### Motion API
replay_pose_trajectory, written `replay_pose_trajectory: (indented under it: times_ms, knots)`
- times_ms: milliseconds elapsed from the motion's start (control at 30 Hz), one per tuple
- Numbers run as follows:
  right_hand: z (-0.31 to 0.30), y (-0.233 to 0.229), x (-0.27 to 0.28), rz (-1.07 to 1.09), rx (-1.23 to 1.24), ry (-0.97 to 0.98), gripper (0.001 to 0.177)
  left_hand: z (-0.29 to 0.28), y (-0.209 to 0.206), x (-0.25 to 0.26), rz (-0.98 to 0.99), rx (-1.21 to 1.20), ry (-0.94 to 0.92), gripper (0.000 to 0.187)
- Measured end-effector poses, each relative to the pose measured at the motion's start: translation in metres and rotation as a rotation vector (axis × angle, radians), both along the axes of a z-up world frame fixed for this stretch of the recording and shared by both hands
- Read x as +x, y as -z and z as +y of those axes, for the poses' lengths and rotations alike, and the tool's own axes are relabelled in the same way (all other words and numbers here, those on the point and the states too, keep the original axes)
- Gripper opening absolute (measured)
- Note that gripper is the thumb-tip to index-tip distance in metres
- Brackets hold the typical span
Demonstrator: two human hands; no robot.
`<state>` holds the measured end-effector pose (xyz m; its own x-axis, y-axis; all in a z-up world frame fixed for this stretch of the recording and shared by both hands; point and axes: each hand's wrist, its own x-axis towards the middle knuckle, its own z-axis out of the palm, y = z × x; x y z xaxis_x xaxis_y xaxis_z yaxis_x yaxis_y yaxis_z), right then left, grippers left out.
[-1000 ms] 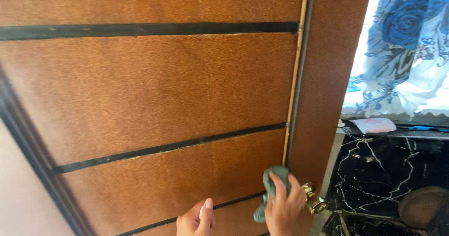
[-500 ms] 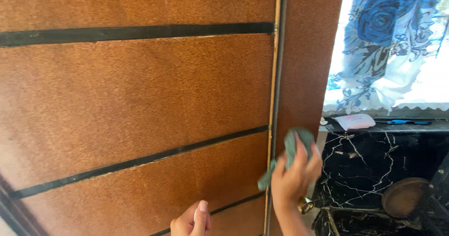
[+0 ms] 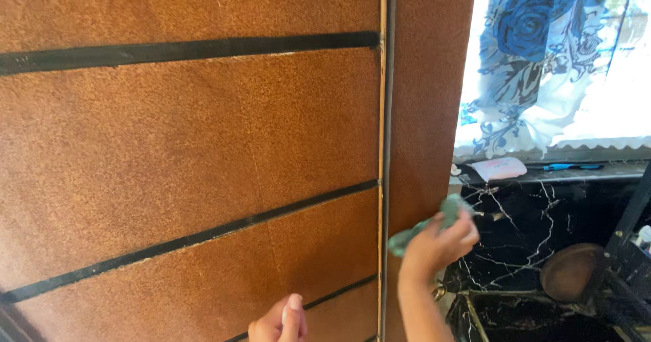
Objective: The person cleans a wooden door with horizontal black accents. Using a spray bottle and a cloth, they spray the door's surface and then wipe it down with rhythmic strokes, also cleaning the door handle.
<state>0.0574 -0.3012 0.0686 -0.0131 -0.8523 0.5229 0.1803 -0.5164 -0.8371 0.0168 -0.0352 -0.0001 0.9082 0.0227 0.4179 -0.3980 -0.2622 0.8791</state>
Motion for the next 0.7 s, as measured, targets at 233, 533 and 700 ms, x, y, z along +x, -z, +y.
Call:
replay_pose_trajectory:
  times_ms: [233,533,700]
  knots:
    - [0.035,-0.033,-0.024,-0.011,-0.324,-0.141,0.044,-0.035,-0.014,0.001,0.039,0.091,0.153,0.046]
    - [-0.042,-0.158,-0.001,-0.1,-0.843,-0.051,0.05,-0.087,-0.094,-0.007,0.002,0.025,0.249,0.047]
    - [-0.021,-0.065,-0.021,-0.013,-0.671,0.018,0.052,-0.102,-0.136,-0.014,-0.068,0.008,0.25,0.049]
